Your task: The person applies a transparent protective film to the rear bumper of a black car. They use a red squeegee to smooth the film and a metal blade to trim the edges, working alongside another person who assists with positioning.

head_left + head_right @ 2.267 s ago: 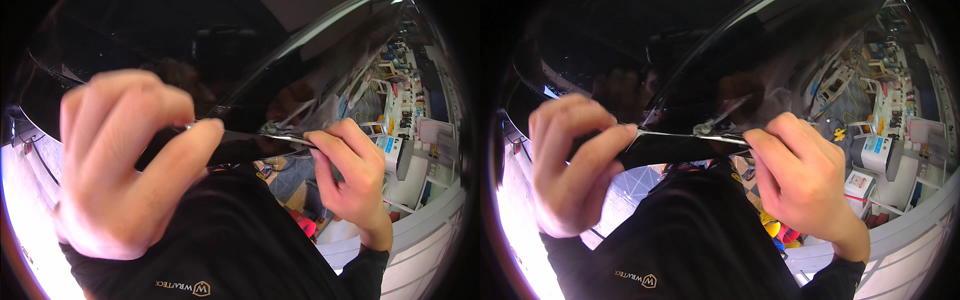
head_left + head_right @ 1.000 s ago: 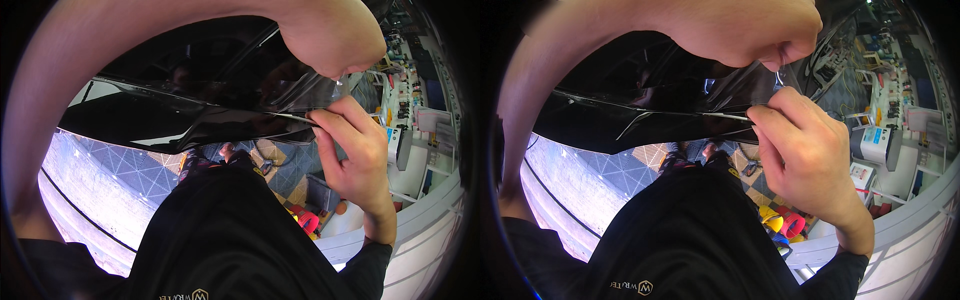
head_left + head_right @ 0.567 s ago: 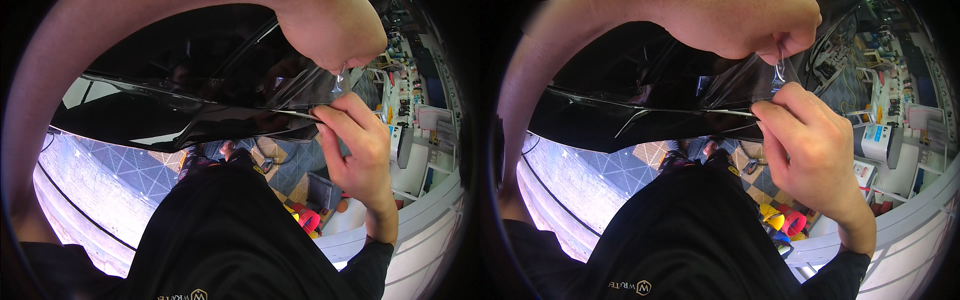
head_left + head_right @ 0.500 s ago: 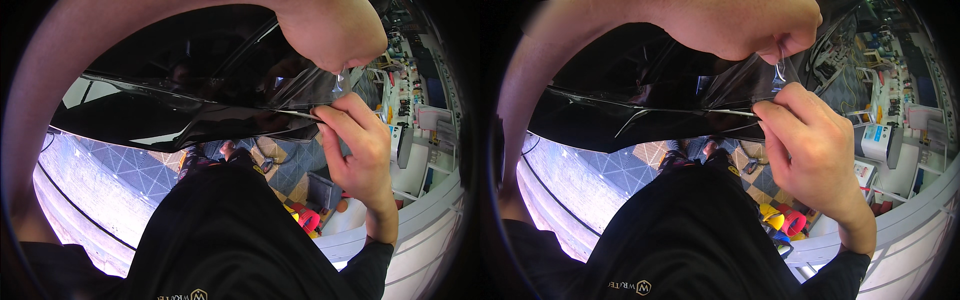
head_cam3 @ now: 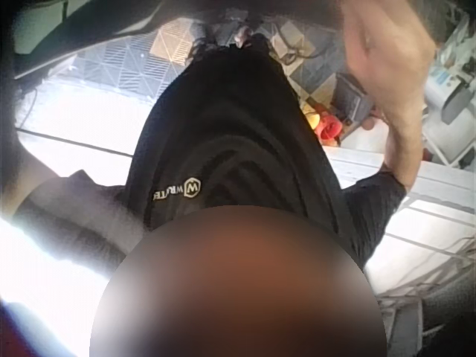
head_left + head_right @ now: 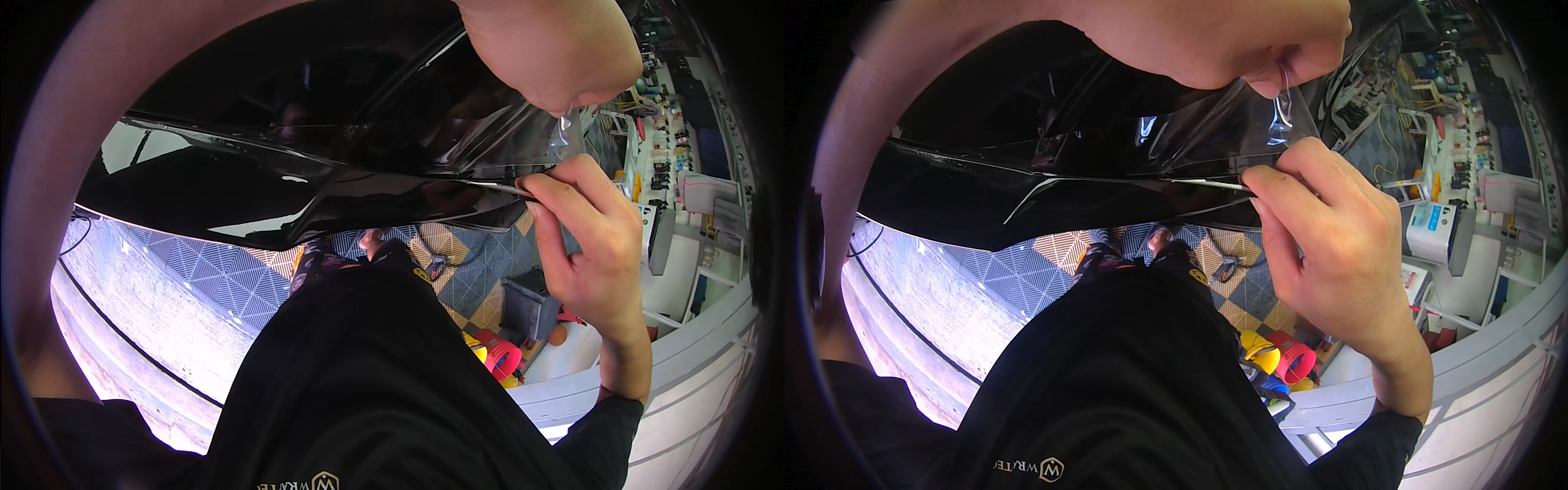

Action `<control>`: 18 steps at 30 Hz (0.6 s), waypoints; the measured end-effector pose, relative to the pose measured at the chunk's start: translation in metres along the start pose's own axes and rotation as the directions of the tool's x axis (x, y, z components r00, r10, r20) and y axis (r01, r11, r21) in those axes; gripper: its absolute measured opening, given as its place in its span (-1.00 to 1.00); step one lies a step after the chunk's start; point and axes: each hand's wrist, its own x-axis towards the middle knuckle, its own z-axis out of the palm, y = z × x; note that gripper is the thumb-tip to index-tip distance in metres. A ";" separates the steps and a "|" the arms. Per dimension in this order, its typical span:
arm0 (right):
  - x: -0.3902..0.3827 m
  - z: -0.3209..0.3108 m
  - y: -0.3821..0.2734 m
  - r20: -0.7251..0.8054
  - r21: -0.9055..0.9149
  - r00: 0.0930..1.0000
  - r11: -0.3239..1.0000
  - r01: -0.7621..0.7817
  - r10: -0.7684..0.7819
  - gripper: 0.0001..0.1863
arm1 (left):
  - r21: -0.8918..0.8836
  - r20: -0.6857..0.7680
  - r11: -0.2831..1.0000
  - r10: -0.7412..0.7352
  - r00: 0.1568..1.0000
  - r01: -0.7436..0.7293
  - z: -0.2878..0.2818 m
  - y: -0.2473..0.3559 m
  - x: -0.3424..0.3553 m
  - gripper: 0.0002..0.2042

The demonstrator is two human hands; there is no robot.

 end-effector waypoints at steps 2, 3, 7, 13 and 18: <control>-0.001 0.000 0.000 -0.005 -0.003 1.000 1.000 0.001 -0.001 -0.73 | 0.004 -0.001 1.000 0.001 1.000 -0.001 0.000 0.001 0.001 -0.86; -0.002 0.001 0.000 -0.005 -0.001 1.000 1.000 -0.001 0.001 -0.73 | 0.008 -0.002 1.000 0.002 1.000 -0.002 0.000 0.002 0.001 -0.87; -0.004 0.004 0.002 -0.041 -0.001 0.999 1.000 0.000 0.000 -0.74 | 0.018 -0.003 1.000 0.000 1.000 0.000 0.000 0.008 -0.001 -0.87; -0.007 0.009 0.008 -0.076 -0.002 0.997 1.000 0.011 -0.012 -0.73 | 0.041 -0.007 0.999 -0.005 1.000 0.005 0.003 0.016 -0.009 -0.88; -0.009 0.009 0.011 -0.078 -0.001 0.997 1.000 -0.003 0.003 -0.73 | 0.059 -0.059 0.998 -0.014 0.998 0.018 0.004 0.023 -0.014 -0.89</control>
